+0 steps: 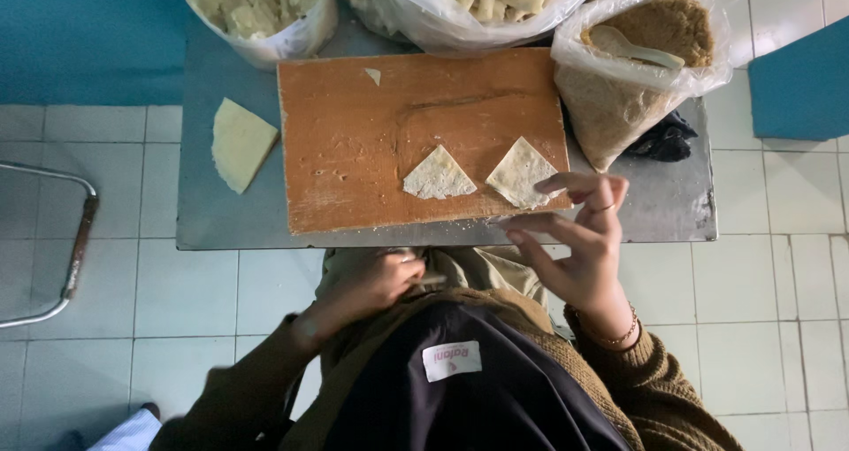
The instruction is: The person tears pieces of thin dough sheet into triangular wrappers by hand and arranges the triangles on a wooden board. They then use a spoon to place brown filling from a bag onto the center of each dough triangle, working through the pieces one at a time.
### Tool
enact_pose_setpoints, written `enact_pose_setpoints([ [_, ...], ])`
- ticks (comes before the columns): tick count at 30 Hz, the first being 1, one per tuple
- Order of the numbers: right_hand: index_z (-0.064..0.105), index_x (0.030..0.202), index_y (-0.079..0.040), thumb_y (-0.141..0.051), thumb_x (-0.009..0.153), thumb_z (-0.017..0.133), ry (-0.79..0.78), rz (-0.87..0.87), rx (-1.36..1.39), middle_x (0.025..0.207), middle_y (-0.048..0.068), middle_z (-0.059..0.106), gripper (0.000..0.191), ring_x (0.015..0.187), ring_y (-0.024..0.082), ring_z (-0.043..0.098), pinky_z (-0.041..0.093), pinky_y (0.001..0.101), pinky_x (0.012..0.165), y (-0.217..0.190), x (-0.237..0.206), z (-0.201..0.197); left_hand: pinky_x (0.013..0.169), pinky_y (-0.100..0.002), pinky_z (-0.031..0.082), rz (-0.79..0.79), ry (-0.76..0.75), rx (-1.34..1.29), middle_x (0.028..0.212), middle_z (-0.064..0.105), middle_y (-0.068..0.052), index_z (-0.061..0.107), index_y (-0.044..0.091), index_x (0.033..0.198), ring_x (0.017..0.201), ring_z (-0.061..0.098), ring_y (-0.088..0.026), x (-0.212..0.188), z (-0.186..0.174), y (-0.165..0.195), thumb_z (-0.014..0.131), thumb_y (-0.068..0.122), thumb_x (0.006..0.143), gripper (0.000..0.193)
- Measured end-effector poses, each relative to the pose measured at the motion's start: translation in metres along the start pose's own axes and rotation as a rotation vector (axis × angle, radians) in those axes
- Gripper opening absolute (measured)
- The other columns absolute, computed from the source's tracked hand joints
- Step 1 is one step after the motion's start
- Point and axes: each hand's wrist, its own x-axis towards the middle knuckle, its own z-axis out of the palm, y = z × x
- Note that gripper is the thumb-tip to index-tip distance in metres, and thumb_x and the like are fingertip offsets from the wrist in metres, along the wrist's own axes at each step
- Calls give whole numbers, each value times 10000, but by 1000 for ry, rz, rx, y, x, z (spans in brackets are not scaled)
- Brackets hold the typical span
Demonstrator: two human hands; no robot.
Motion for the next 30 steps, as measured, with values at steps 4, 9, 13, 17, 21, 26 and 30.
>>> enact_pose_setpoints([
  [4,818,988,-203,-247,813,859,-85,-13,124,1207,29,637,185,1163,199,476,399,361,1001,-9,6,3,545,-296,487,35,10,-250,699,671,-29,726,99,830,641,630,-160,-33,-49,23,757,198,874,113],
  [9,811,1077,-173,-313,801,830,-215,42,185,1275,58,591,310,1200,249,468,357,392,1069,-23,26,11,494,-195,465,-59,410,-595,768,677,4,707,73,947,580,584,-41,-11,-96,55,671,251,985,186],
  [13,785,986,-109,-313,803,837,-243,80,200,1288,66,592,280,1169,246,467,321,406,1073,-19,42,24,525,-201,439,20,427,-593,747,675,12,718,51,982,598,561,-21,33,-118,70,658,280,1008,239],
  [17,757,877,-66,-265,858,812,-182,231,364,1267,50,572,208,1122,217,411,347,367,1020,-14,37,27,659,-247,476,-122,410,-831,865,670,-64,646,42,1207,731,581,-93,39,-125,85,697,239,985,302],
  [21,736,901,-10,-195,908,791,-39,302,531,1289,59,518,193,1200,202,401,330,352,1098,-12,30,31,963,-294,572,63,512,-1181,1147,654,-115,368,56,1503,1072,663,-146,31,-124,95,750,68,912,704],
  [26,709,925,20,-178,944,772,51,350,642,1319,73,484,208,1240,200,406,334,341,1128,-15,24,33,1055,-330,585,126,588,-1173,1237,617,-149,365,25,1502,1199,680,-199,25,-111,103,721,-61,942,670],
  [30,705,894,-5,-212,912,801,40,315,440,1294,76,523,229,1215,219,402,334,367,1115,-17,22,30,984,-329,603,94,654,-1113,1217,658,-183,417,-2,1446,1120,715,-209,23,-100,105,700,-71,967,561],
])
